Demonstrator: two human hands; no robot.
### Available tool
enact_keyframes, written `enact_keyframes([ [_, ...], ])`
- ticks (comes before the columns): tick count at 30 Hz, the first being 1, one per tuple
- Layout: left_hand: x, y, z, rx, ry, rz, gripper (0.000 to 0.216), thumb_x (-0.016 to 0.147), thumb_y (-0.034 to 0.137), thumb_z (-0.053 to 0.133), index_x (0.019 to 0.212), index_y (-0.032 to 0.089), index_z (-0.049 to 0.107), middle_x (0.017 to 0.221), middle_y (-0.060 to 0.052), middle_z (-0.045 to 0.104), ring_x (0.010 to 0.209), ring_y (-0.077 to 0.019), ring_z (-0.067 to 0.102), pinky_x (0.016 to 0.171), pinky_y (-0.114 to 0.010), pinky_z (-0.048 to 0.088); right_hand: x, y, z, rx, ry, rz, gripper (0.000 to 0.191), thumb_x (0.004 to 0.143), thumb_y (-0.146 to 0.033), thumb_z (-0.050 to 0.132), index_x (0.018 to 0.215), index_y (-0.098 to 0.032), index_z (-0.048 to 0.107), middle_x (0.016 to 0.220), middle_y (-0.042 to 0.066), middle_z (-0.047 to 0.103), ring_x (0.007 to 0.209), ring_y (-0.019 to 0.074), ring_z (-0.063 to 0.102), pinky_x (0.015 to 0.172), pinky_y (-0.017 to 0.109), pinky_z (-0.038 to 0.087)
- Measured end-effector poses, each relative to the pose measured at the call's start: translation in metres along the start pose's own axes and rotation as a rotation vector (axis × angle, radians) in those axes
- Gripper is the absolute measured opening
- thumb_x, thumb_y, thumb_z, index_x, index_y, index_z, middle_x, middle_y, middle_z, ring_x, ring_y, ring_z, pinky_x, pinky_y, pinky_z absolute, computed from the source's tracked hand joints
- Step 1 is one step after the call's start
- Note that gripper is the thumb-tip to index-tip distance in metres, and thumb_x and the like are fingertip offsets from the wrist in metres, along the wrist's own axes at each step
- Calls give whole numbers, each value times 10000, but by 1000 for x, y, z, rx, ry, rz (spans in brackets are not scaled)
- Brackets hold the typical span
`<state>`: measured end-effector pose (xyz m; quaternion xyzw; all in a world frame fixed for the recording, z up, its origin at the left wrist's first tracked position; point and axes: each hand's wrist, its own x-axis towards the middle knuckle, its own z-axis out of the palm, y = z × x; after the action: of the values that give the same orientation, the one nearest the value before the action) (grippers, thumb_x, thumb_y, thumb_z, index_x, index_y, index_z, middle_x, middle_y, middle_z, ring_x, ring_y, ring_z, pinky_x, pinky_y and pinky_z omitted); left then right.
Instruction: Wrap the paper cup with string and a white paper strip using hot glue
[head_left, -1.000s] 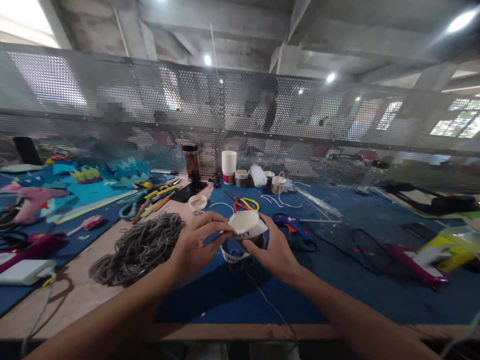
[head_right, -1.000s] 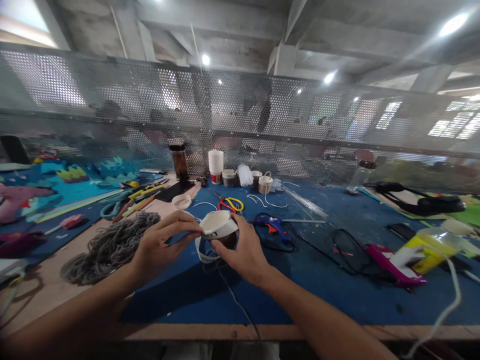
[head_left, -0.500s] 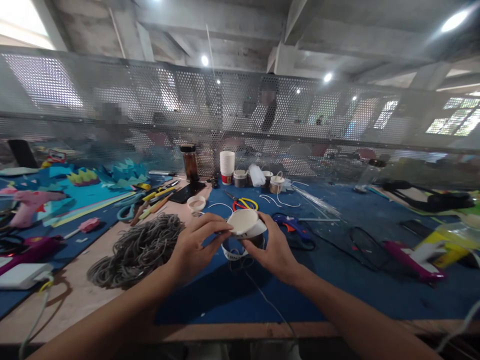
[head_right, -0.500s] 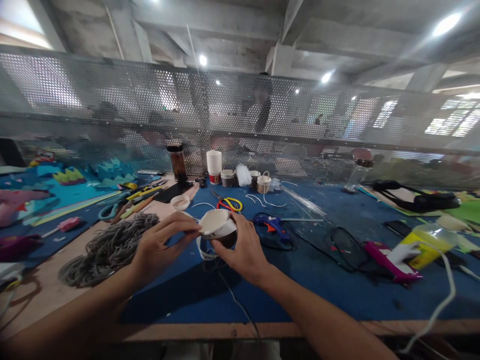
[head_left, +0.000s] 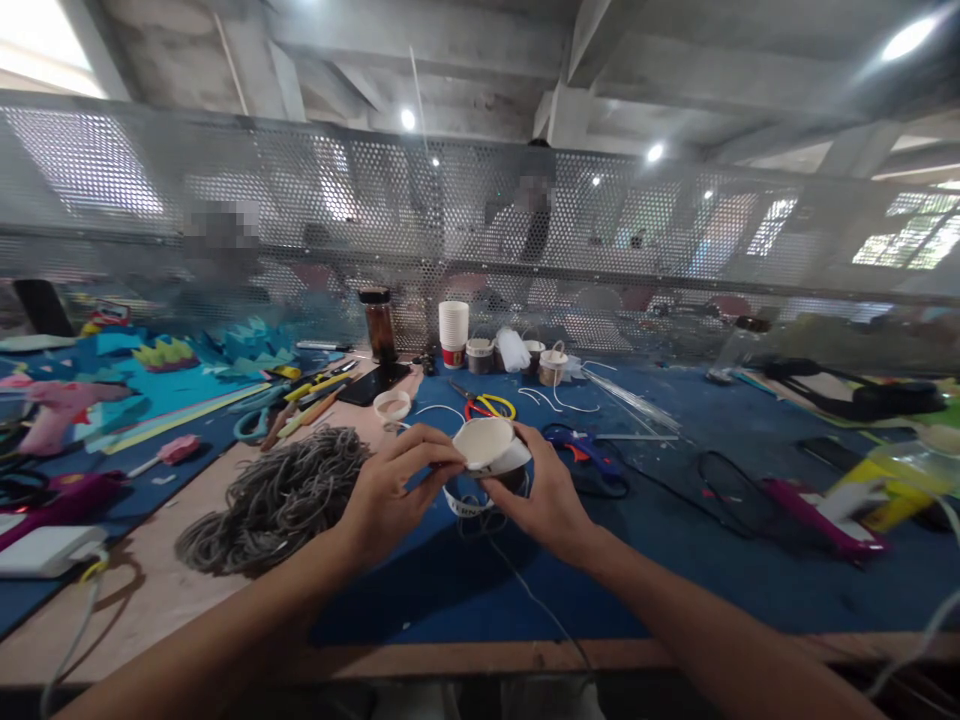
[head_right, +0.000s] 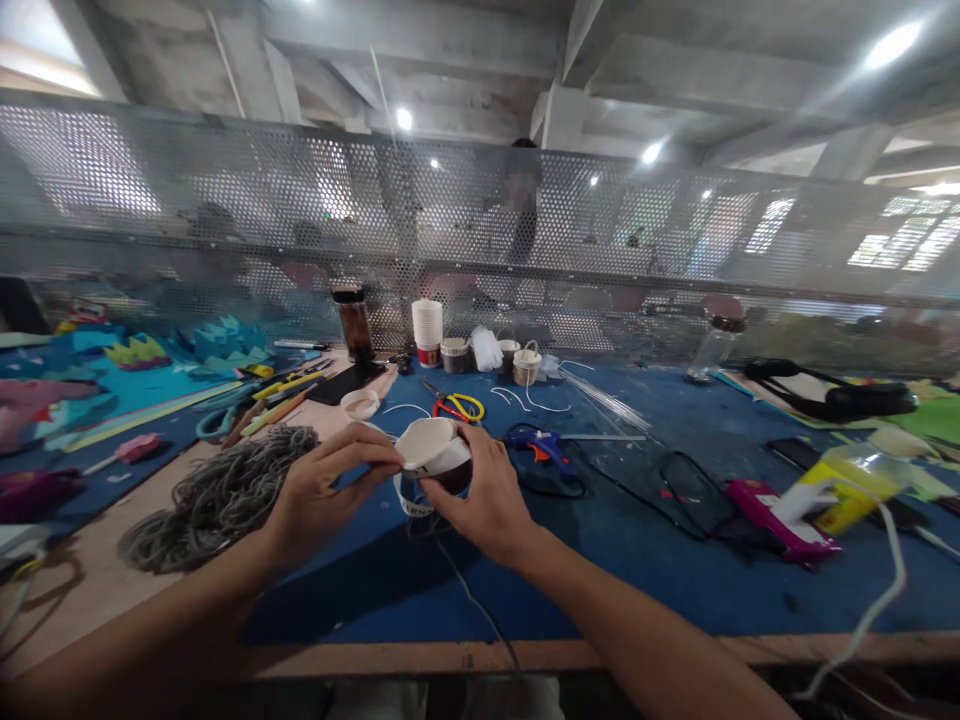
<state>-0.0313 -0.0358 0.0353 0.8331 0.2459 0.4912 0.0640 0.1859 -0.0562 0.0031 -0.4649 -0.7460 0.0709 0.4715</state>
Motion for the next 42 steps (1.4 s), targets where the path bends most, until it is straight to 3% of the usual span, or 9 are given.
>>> enact_keyframes([
  [4,-1,3,3,4,77,15,189,863,51,670,1002,180,681,949,-52,675,874,-152,655,813,-272,540,1,-2,0,-7,15,16,591,823,-369,705,1327,-176,464,1279,142,614,1156,303,598,990,467,477],
  [8,-4,3,5,5,75,66,213,860,19,654,990,181,705,953,-54,665,895,-151,649,814,-266,538,1,-5,-1,-20,31,5,578,820,-356,706,1318,-173,476,1261,142,621,1150,302,597,990,464,475],
  [16,-3,2,4,39,-2,29,164,884,51,629,973,168,702,953,-63,652,892,-160,643,806,-270,535,0,-1,2,-47,30,-32,594,814,-356,720,1321,-166,476,1260,137,626,1154,296,593,993,463,470],
  [20,-4,3,5,24,80,37,216,872,34,646,1030,175,685,951,-54,665,884,-151,648,813,-269,537,-1,0,4,-49,48,3,603,818,-375,711,1337,-184,472,1262,137,629,1132,300,610,972,464,485],
  [28,-4,6,7,7,93,95,222,855,26,673,1009,183,703,947,-51,670,887,-148,650,814,-262,538,0,-2,2,-47,51,-12,594,807,-355,723,1320,-180,481,1256,138,630,1152,303,594,989,469,472],
  [38,2,5,1,29,-162,-89,109,919,83,583,936,178,632,935,-37,638,858,-146,630,772,-255,519,-1,2,3,-108,29,-92,615,792,-299,714,1345,-186,469,1276,140,620,1179,305,583,1004,471,458],
  [42,1,4,3,-4,-69,-85,81,905,120,628,935,186,664,926,-38,648,853,-152,647,776,-263,533,0,1,4,-103,38,-43,602,805,-330,710,1336,-170,473,1267,143,626,1173,303,588,1003,469,459],
])
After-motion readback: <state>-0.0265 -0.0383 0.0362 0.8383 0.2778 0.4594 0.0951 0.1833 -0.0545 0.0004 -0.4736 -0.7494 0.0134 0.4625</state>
